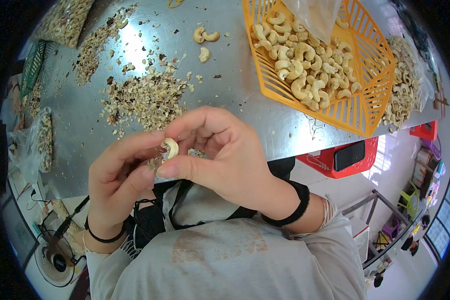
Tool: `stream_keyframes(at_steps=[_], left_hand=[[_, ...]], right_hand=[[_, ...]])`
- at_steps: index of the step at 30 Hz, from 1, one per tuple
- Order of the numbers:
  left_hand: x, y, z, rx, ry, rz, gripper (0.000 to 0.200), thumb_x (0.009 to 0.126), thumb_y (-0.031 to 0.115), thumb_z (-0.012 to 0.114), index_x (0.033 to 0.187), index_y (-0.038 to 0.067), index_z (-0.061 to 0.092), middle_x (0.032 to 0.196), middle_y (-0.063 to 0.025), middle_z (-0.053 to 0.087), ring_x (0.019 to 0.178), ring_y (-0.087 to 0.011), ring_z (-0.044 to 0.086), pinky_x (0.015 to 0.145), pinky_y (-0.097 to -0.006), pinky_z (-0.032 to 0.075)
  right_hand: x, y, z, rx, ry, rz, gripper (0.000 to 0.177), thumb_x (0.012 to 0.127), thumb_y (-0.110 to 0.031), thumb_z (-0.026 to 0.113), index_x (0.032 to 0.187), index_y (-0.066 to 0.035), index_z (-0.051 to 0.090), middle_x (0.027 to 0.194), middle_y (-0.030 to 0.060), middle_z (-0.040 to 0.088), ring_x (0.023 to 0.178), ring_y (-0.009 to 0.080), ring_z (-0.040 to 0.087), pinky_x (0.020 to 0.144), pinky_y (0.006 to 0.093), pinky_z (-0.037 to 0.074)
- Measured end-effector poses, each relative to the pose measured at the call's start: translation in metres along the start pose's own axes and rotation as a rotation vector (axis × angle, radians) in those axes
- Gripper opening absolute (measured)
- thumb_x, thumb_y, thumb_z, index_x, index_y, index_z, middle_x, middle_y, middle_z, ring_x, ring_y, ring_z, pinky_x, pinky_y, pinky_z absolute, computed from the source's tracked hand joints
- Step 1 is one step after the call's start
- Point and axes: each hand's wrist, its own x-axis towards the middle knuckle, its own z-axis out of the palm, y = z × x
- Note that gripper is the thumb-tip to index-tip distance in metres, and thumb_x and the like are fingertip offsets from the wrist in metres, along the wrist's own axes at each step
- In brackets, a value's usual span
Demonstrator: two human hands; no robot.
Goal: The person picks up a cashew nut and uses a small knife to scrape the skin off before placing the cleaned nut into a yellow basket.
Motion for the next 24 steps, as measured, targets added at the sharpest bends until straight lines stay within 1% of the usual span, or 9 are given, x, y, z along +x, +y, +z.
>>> stream_keyframes(at_steps=[7, 9, 10, 17, 19, 21, 24], left_hand=[[-0.0013, 0.0058, 0.0013, -0.061, -0.015, -0.052, 0.033, 0.076, -0.003, 0.047, 0.109, -0.002, 0.044, 0.093, -0.0101, 0.054, 0.077, -0.0111, 0.054, 0.065, -0.0198, 0.042], [-0.0015, 0.0028, 0.0019, -0.064, -0.015, -0.025, 0.033, 0.076, -0.003, 0.047, 0.109, -0.002, 0.044, 0.093, -0.0104, 0.054, 0.077, -0.0114, 0.054, 0.065, -0.0198, 0.042], [-0.0016, 0.0016, 0.0022, -0.066, -0.016, 0.002, 0.033, 0.076, -0.003, 0.047, 0.109, -0.002, 0.044, 0.093, -0.0107, 0.055, 0.077, -0.0118, 0.054, 0.066, -0.0199, 0.042], [-0.0022, 0.004, 0.0036, -0.108, -0.037, -0.013, 0.034, 0.076, -0.003, 0.047, 0.11, -0.003, 0.044, 0.092, -0.0114, 0.055, 0.074, -0.0127, 0.056, 0.064, -0.0203, 0.043], [-0.0016, 0.0037, 0.0026, -0.038, -0.053, 0.036, 0.034, 0.076, -0.002, 0.047, 0.11, -0.002, 0.044, 0.087, -0.0115, 0.056, 0.071, -0.0135, 0.056, 0.062, -0.0208, 0.043], [-0.0009, 0.004, 0.0017, -0.023, -0.063, 0.041, 0.034, 0.075, -0.002, 0.048, 0.109, -0.002, 0.045, 0.084, -0.0113, 0.057, 0.069, -0.0142, 0.057, 0.06, -0.0211, 0.042], [-0.0025, 0.0062, -0.0007, 0.018, -0.075, 0.032, 0.034, 0.074, -0.001, 0.05, 0.108, 0.0, 0.047, 0.079, -0.0108, 0.057, 0.066, -0.0155, 0.057, 0.058, -0.0217, 0.042]], right_hand=[[-0.0014, 0.0017, 0.0011, 0.121, -0.031, 0.014, 0.029, 0.067, 0.003, 0.062, 0.093, 0.001, 0.05, 0.085, 0.0066, 0.054, 0.073, 0.0101, 0.051, 0.065, 0.0222, 0.043], [-0.0016, 0.0015, 0.0019, 0.134, -0.027, 0.019, 0.028, 0.067, 0.003, 0.061, 0.093, 0.001, 0.05, 0.084, 0.0069, 0.054, 0.073, 0.0104, 0.052, 0.065, 0.0223, 0.043], [-0.0014, 0.0008, 0.0025, 0.124, -0.027, 0.0, 0.028, 0.067, 0.003, 0.062, 0.093, 0.002, 0.05, 0.083, 0.0072, 0.055, 0.073, 0.0108, 0.052, 0.065, 0.0225, 0.044], [-0.0029, 0.0042, 0.0033, 0.143, -0.014, -0.06, 0.028, 0.066, 0.001, 0.063, 0.091, 0.002, 0.051, 0.083, 0.0091, 0.056, 0.074, 0.0129, 0.054, 0.065, 0.024, 0.045], [-0.0028, 0.0054, 0.0027, 0.143, -0.025, -0.077, 0.027, 0.066, 0.002, 0.063, 0.091, 0.002, 0.051, 0.083, 0.0092, 0.056, 0.074, 0.0131, 0.054, 0.066, 0.0244, 0.045], [-0.003, 0.0057, 0.0027, 0.143, -0.035, -0.093, 0.027, 0.066, 0.002, 0.063, 0.091, 0.002, 0.051, 0.084, 0.0094, 0.056, 0.074, 0.0134, 0.055, 0.066, 0.0248, 0.045], [-0.0043, 0.0049, 0.0036, 0.159, -0.059, -0.064, 0.028, 0.065, 0.002, 0.063, 0.091, 0.003, 0.051, 0.084, 0.0092, 0.056, 0.074, 0.0131, 0.054, 0.067, 0.0249, 0.045]])
